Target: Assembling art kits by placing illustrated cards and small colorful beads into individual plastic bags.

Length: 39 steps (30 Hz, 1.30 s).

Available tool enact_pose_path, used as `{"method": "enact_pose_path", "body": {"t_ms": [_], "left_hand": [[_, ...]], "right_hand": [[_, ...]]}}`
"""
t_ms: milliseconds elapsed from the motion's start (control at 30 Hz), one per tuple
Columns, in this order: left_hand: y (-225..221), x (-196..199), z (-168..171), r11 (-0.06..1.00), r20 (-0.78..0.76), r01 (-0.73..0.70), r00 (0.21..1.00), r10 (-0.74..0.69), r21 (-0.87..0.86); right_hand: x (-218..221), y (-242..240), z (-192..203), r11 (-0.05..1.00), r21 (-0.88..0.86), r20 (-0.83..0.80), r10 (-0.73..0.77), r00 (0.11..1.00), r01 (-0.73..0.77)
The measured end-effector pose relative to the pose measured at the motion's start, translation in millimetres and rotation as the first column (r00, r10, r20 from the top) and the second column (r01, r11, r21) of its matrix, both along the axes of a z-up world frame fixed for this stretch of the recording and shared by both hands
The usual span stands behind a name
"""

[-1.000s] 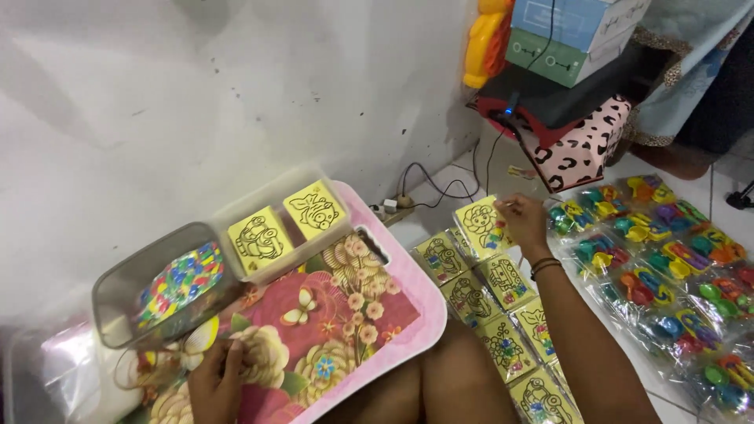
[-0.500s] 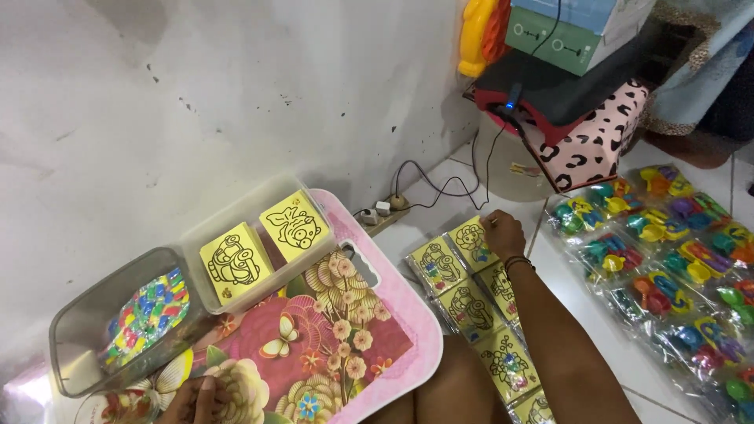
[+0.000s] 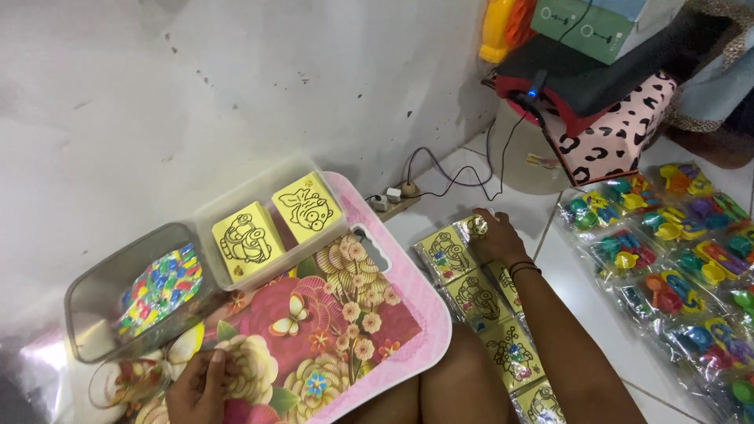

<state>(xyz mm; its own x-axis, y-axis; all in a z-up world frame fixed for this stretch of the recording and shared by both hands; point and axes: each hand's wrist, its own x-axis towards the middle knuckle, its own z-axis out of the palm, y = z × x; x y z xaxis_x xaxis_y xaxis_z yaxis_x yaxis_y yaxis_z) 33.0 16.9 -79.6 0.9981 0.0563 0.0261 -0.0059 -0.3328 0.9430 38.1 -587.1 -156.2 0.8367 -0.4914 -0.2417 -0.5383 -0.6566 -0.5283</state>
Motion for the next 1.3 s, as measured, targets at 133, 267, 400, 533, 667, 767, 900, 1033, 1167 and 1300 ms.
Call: {"method": "enact_pose_path", "body": {"t_ms": [133, 267, 400, 533, 667, 767, 900, 1033, 1167, 1300], "left_hand": [[-14, -8, 24, 0.999, -0.022, -0.028, 0.999, 0.029, 0.019], [-24, -12, 39, 0.994, -0.042, -0.054, 0.998, 0.050, -0.095], [-33, -18, 59, 0.992, -0.034, -0.036, 0.999, 0.032, -0.122], [-34, -20, 63, 0.993, -0.014, -0.075, 0.997, 0.074, -0.089], [-35, -26, 76, 1.000, 0.064, -0.014, 0.998, 0.015, -0.024], [-31, -26, 73, 0.999, 0.166, 0.023, 0.986, -0.028, 0.033], [-21, -21, 59, 0.990, 0.265, 0.024, 0.962, -0.061, 0.142], [-18, -25, 69, 0.992, 0.260, 0.037, 0.963, -0.067, 0.120], [-17, -32, 74, 0.990, 0.258, 0.088, 0.964, -0.058, -0.106], [-7, -37, 70, 0.960, 0.296, 0.044, 0.954, 0.041, -0.277]], "right_hand": [[2, 4, -3, 0.998, -0.047, -0.053, 0.033, 0.998, -0.036], [1, 13, 25, 0.996, -0.078, 0.017, -0.030, 0.999, 0.031], [-19, 59, 89, 0.984, -0.179, 0.586, 0.087, 0.806, 0.024], [-43, 159, 183, 0.972, -0.200, 0.846, 0.234, 0.479, -0.122], [-48, 277, 180, 0.819, -0.370, 0.717, 0.552, 0.426, -0.438], [-29, 339, 156, 0.536, -0.583, 0.409, 0.843, 0.350, -0.611], [0, 398, 142, 0.527, -0.655, 0.331, 0.844, 0.422, -0.541], [25, 420, 136, 0.533, -0.607, 0.263, 0.835, 0.484, -0.590], [20, 411, 152, 0.685, -0.441, 0.286, 0.720, 0.632, -0.580], [19, 408, 157, 0.763, -0.254, 0.259, 0.645, 0.719, -0.594]]}}
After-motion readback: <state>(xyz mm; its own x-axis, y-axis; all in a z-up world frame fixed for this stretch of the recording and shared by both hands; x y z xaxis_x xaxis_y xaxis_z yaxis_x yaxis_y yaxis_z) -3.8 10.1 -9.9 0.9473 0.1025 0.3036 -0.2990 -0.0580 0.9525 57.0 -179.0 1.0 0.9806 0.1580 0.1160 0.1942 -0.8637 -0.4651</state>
